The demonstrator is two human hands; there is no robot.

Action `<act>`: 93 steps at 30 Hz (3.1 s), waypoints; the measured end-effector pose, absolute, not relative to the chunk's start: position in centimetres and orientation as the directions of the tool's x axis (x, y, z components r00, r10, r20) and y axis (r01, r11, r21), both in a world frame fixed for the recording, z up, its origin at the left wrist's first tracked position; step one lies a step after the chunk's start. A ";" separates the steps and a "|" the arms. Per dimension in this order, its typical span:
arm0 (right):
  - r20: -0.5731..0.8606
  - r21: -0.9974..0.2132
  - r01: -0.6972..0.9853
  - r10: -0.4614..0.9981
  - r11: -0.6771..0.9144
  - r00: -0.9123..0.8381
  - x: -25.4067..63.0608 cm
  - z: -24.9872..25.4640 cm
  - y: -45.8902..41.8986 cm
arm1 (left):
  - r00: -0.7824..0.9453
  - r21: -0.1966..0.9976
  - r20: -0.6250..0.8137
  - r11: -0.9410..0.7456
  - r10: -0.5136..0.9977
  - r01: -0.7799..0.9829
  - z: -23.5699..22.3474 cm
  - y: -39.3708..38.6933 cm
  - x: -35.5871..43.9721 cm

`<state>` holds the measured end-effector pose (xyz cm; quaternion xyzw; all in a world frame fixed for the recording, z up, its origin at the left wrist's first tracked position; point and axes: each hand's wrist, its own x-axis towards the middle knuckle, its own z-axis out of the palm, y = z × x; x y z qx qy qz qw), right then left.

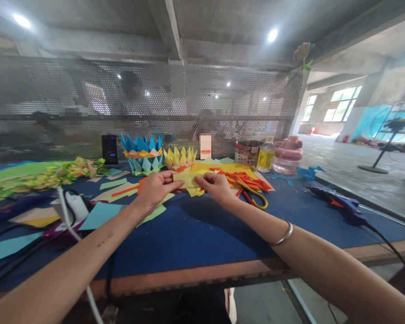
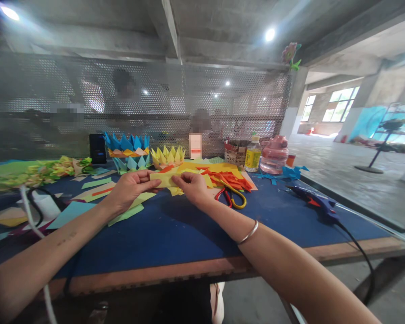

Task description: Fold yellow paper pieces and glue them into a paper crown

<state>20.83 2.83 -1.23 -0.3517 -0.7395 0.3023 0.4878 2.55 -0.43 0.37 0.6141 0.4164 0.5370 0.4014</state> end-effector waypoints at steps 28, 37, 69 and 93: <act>0.482 -0.728 0.311 0.779 0.611 -0.401 20.5 -1.4 2.4 | 0.143 0.939 0.221 -0.250 0.965 0.234 0.3 -0.4 2.5; 0.404 -0.790 0.276 0.804 0.547 -0.437 20.4 -1.5 2.4 | 0.196 0.912 0.252 -0.300 0.948 0.278 0.2 -0.4 2.3; 0.336 -0.810 0.281 0.800 0.515 -0.497 21.9 -0.7 3.4 | 0.187 0.870 0.219 -0.279 0.958 0.406 0.7 0.0 1.3; 0.373 -0.699 0.411 0.789 0.585 -0.489 21.3 -1.3 3.2 | 0.215 0.849 0.143 -0.232 0.966 0.475 0.6 0.3 1.2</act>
